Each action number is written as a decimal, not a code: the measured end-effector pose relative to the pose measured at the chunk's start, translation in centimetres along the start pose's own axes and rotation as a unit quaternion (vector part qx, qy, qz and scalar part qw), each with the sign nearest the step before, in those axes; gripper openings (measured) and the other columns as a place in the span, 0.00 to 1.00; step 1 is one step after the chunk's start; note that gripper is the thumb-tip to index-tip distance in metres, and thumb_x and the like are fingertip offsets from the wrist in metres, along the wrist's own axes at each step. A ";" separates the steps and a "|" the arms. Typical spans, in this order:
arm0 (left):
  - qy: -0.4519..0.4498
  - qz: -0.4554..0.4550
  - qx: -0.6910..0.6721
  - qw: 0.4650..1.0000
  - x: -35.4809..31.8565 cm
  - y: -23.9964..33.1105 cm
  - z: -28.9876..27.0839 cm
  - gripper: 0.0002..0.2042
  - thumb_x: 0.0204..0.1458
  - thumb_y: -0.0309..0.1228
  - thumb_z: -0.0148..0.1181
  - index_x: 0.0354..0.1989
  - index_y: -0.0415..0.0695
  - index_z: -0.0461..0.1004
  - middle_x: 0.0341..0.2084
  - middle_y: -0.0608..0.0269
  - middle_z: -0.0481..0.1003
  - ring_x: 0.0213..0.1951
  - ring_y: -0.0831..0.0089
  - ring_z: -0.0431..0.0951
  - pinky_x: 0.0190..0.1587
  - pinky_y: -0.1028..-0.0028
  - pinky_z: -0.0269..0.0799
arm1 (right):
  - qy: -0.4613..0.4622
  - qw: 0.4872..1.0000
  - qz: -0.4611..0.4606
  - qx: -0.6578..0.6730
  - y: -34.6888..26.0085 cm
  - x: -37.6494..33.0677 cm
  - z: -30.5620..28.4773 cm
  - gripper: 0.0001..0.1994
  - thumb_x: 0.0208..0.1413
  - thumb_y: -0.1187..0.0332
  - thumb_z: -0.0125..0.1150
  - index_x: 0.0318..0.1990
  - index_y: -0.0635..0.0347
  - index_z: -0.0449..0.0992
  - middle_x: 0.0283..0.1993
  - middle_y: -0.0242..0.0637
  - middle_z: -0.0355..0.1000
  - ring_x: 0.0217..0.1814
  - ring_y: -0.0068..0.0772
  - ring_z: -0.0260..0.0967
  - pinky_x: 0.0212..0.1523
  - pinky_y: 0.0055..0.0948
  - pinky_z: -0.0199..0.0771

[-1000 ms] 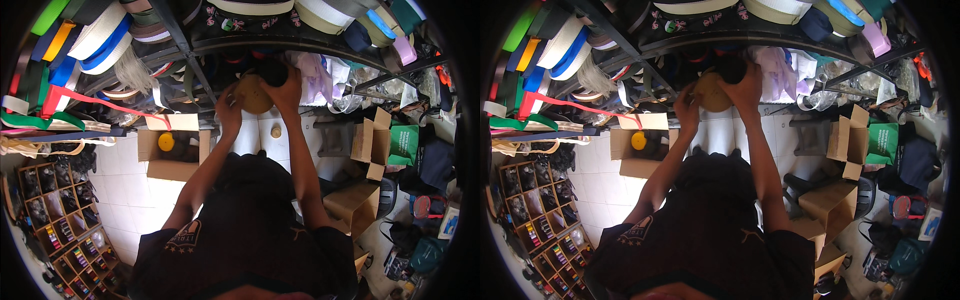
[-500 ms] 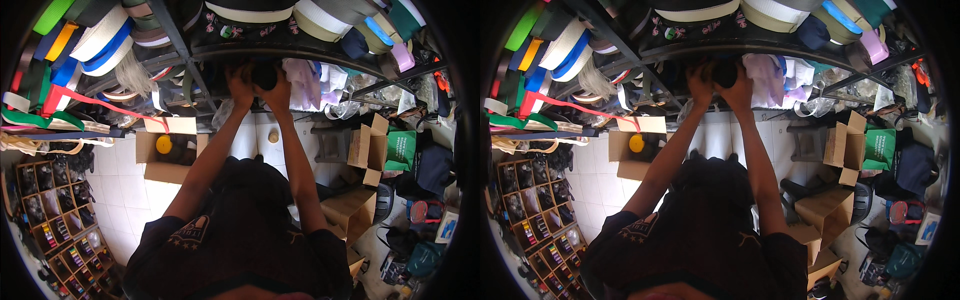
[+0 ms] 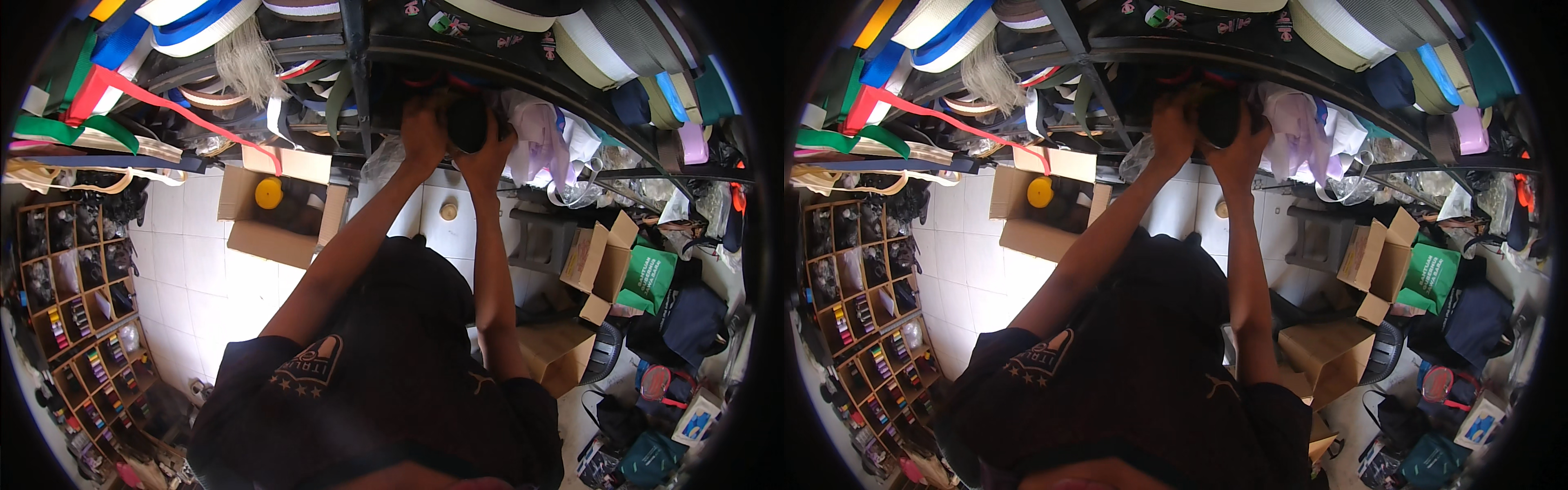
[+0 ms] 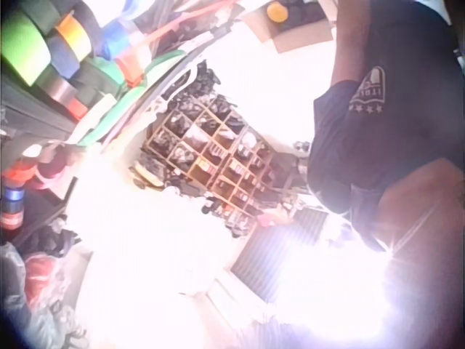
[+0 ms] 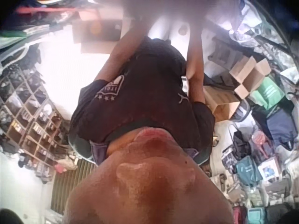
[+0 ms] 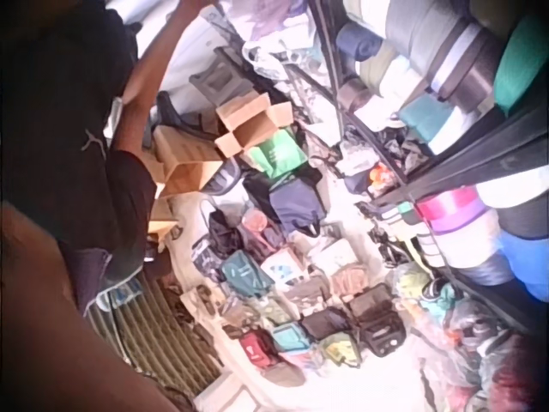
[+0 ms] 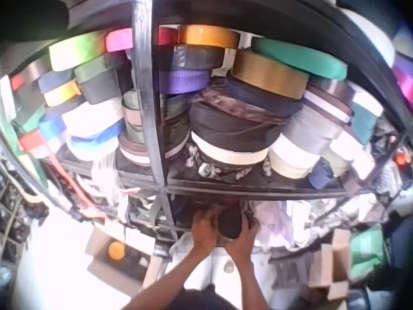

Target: The person picks up ribbon rolls from a cardboard box on the floor and places them onto shelves, handling rolls of various colors including yellow, brown, pink, and blue.

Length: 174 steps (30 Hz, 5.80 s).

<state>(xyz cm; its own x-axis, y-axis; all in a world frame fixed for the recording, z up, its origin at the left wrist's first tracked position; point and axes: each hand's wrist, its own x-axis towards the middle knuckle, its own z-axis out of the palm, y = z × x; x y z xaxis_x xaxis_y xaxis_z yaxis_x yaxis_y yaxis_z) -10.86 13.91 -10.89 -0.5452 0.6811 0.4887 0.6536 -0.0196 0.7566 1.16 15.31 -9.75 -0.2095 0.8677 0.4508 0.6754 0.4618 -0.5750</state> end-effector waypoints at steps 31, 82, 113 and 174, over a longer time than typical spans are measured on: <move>0.101 -0.401 0.280 0.866 -20.7 -30.4 -22.4 0.25 0.48 0.39 0.65 0.49 0.34 0.66 0.42 0.41 0.72 0.45 0.50 0.74 0.49 0.59 0.70 | 0.058 0.997 -0.049 0.023 -0.4 0.2 3.4 0.37 0.43 0.55 0.77 0.57 0.67 0.68 0.58 0.51 0.62 0.63 0.50 0.58 0.64 0.48 0.57; -0.130 -0.128 0.027 0.983 -12.1 -6.3 -24.0 0.47 0.30 0.31 0.74 0.63 0.39 0.53 0.55 0.43 0.58 0.56 0.43 0.62 0.57 0.52 0.64 | -0.376 0.869 0.109 0.302 -15.4 -12.3 3.6 0.29 0.50 0.64 0.70 0.59 0.59 0.67 0.56 0.39 0.71 0.58 0.32 0.69 0.58 0.31 0.66; -0.610 -0.065 -0.230 0.756 -4.8 3.8 -8.6 0.19 0.62 0.39 0.54 0.57 0.44 0.62 0.51 0.54 0.68 0.55 0.65 0.70 0.60 0.64 0.60 | -0.352 0.843 0.162 0.372 -0.5 -6.3 -13.1 0.45 0.35 0.76 0.76 0.65 0.54 0.58 0.67 0.33 0.57 0.51 0.35 0.73 0.52 0.31 0.75; -0.339 -0.417 -0.382 0.751 -7.4 1.4 -9.7 0.27 0.49 0.36 0.69 0.54 0.34 0.68 0.43 0.52 0.75 0.46 0.67 0.76 0.48 0.67 0.73 | 0.004 0.879 0.244 0.409 -1.3 -8.6 -7.1 0.23 0.53 0.68 0.68 0.56 0.66 0.71 0.50 0.45 0.74 0.51 0.32 0.72 0.53 0.28 0.71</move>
<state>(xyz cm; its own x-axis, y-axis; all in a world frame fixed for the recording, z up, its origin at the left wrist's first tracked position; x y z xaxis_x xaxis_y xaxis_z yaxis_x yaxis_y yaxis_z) -11.02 1.73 -9.26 -0.0347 0.9011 -0.4321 -0.4011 0.3835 0.8319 7.08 5.97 -8.04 -0.0297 0.9994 0.0173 -0.0524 0.0157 -0.9985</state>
